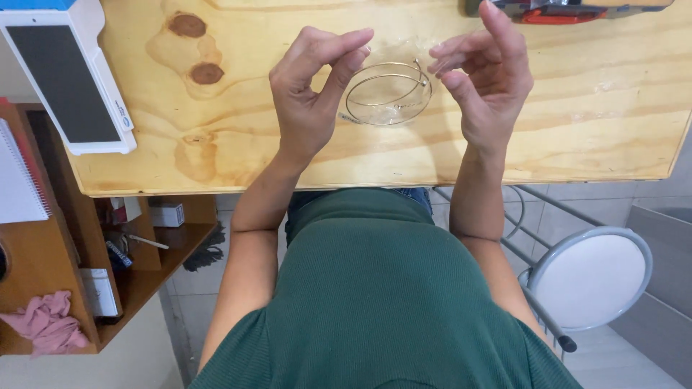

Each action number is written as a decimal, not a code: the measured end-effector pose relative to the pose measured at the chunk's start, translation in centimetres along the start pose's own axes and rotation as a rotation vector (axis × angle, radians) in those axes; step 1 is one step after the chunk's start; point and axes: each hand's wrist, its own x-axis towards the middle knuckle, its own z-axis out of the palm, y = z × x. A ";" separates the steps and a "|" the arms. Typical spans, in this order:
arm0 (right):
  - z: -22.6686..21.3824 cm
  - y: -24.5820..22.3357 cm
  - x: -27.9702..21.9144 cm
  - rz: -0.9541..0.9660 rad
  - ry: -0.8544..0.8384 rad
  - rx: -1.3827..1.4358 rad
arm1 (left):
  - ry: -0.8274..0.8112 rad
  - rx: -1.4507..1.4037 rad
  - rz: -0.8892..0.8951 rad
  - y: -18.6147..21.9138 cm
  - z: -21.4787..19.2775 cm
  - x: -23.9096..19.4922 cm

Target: The person removes a clear circular headband from a plastic bag, places it on the table, and then picks up another headband to wrap it in plastic. They then open a small white paper packet, remove a black cord necklace, and hold it up for inspection.

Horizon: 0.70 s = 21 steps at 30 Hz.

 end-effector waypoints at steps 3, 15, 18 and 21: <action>-0.2 0.7 -0.4 0.023 0.008 -0.001 | -0.023 0.032 0.045 0.3 -0.1 0.1; -2.1 -1.3 -0.1 -0.202 0.032 -0.051 | -0.145 0.019 0.136 2.3 -2.3 0.9; -2.3 -2.8 0.3 -0.185 -0.030 -0.227 | -0.179 0.197 0.250 2.6 -3.0 1.1; -1.8 -4.6 0.6 -0.208 -0.055 -0.430 | -0.178 0.389 0.452 2.6 -3.3 1.4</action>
